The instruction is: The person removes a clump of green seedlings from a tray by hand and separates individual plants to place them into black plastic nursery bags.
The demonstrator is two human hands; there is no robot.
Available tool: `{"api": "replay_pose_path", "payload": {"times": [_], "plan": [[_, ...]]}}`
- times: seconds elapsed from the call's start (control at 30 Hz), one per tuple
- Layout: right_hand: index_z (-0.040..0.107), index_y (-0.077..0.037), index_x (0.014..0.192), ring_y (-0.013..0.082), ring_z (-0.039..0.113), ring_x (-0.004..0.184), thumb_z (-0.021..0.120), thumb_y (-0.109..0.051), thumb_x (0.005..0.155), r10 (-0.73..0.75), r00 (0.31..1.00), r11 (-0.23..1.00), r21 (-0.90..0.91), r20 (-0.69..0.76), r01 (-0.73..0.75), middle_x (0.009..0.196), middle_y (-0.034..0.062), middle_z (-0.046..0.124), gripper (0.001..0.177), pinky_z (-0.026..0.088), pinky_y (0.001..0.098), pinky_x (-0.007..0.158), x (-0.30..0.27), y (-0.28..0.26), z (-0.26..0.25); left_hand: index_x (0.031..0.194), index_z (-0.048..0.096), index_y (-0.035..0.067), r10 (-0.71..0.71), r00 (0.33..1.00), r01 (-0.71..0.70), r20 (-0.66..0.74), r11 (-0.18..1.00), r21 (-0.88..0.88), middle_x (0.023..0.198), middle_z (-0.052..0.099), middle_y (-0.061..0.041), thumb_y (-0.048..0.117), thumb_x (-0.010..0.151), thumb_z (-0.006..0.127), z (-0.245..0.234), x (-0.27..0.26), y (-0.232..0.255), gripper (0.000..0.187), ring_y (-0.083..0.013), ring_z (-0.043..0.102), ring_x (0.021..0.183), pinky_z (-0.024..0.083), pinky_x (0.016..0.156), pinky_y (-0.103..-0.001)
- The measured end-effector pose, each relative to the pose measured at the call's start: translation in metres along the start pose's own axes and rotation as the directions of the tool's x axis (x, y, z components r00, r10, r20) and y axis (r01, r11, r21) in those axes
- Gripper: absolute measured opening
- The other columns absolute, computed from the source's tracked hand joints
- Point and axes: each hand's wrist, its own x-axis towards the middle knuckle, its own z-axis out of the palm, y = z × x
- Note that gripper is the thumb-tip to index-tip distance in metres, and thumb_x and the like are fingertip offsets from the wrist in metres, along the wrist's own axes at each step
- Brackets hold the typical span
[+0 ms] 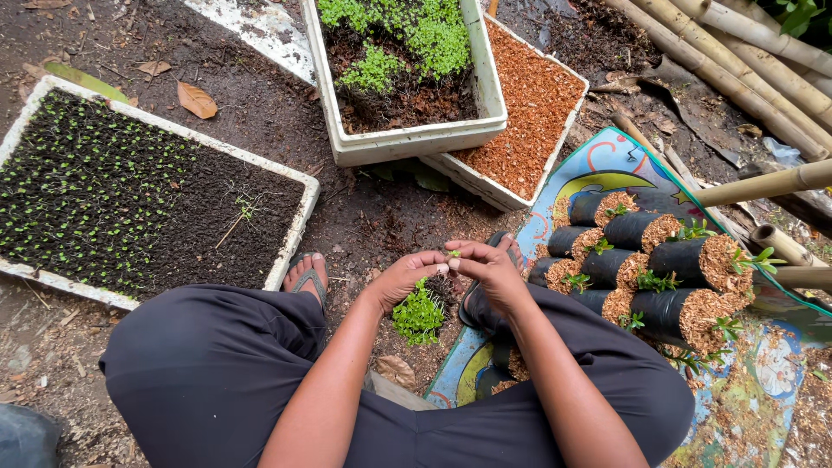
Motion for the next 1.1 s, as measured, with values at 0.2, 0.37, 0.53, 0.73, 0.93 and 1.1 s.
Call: {"api": "replay_pose_path", "payload": {"times": [0.2,0.37,0.53,0.73,0.93,1.1], "plan": [[0.071,-0.005,0.091,0.0198,0.07,0.1,0.075,-0.009,0.082,0.09,0.996,0.969,0.231,-0.009,-0.086,0.113,0.0109,0.073,0.01,0.056,0.0357,0.086,-0.007,-0.022,0.007,0.094,0.072,0.01,-0.015,0.999,0.013,0.045,0.999,0.033,0.088,0.068,0.001,0.013,0.095,0.068,0.022,-0.017,0.035,0.005,-0.0083,0.058,0.09,0.043,0.09,-0.026],[0.067,-0.01,0.093,0.0265,0.073,0.104,0.071,-0.01,0.086,0.119,0.993,0.916,0.387,-0.018,-0.103,0.112,0.0127,0.076,0.008,0.053,0.0502,0.097,-0.004,-0.036,-0.007,0.096,0.074,0.009,-0.032,0.998,0.028,0.057,0.998,0.06,0.091,0.071,-0.002,0.015,0.096,0.068,0.013,-0.014,0.022,0.008,-0.0111,0.06,0.092,0.043,0.093,-0.028],[0.067,-0.009,0.095,0.0332,0.077,0.099,0.071,-0.011,0.088,0.141,0.987,0.873,0.479,-0.073,-0.09,0.107,0.0179,0.077,0.007,0.058,0.0529,0.094,0.0,-0.039,-0.015,0.119,0.072,0.004,-0.119,0.991,0.122,0.056,0.992,-0.04,0.101,0.077,-0.006,0.009,0.094,0.065,-0.01,0.007,-0.012,0.027,-0.0115,0.071,0.094,0.054,0.091,-0.029],[0.064,-0.007,0.097,0.0303,0.078,0.09,0.073,-0.009,0.09,0.202,0.971,0.937,0.314,-0.125,-0.155,0.099,0.0172,0.077,0.012,0.063,0.0493,0.083,0.012,-0.036,-0.008,0.145,0.057,0.004,-0.124,0.988,0.137,-0.087,0.976,0.169,0.14,0.06,-0.017,0.015,0.09,0.064,-0.04,0.026,-0.076,0.057,-0.0251,0.054,0.129,0.038,0.114,-0.042],[0.065,0.0,0.107,0.0277,0.078,0.081,0.077,-0.013,0.088,0.215,0.977,0.974,0.076,-0.012,-0.214,0.095,0.02,0.075,0.027,0.066,0.0408,0.071,0.05,-0.077,0.112,0.138,0.062,0.005,-0.089,0.993,0.105,-0.072,0.96,0.259,0.147,0.055,-0.023,0.019,0.098,0.059,-0.02,0.005,-0.049,0.043,-0.0386,0.045,0.142,0.032,0.119,-0.05],[0.059,0.001,0.134,0.0349,0.073,0.103,0.075,-0.028,0.091,0.202,0.966,0.972,-0.156,0.164,-0.177,0.117,0.0253,0.069,0.055,0.06,0.0504,0.085,0.091,-0.083,0.2,0.132,0.071,0.016,-0.072,0.994,0.084,-0.087,0.986,0.147,0.141,0.062,-0.012,0.023,0.09,0.075,-0.034,0.028,-0.078,0.043,-0.0314,0.055,0.132,0.038,0.115,-0.047]]}}
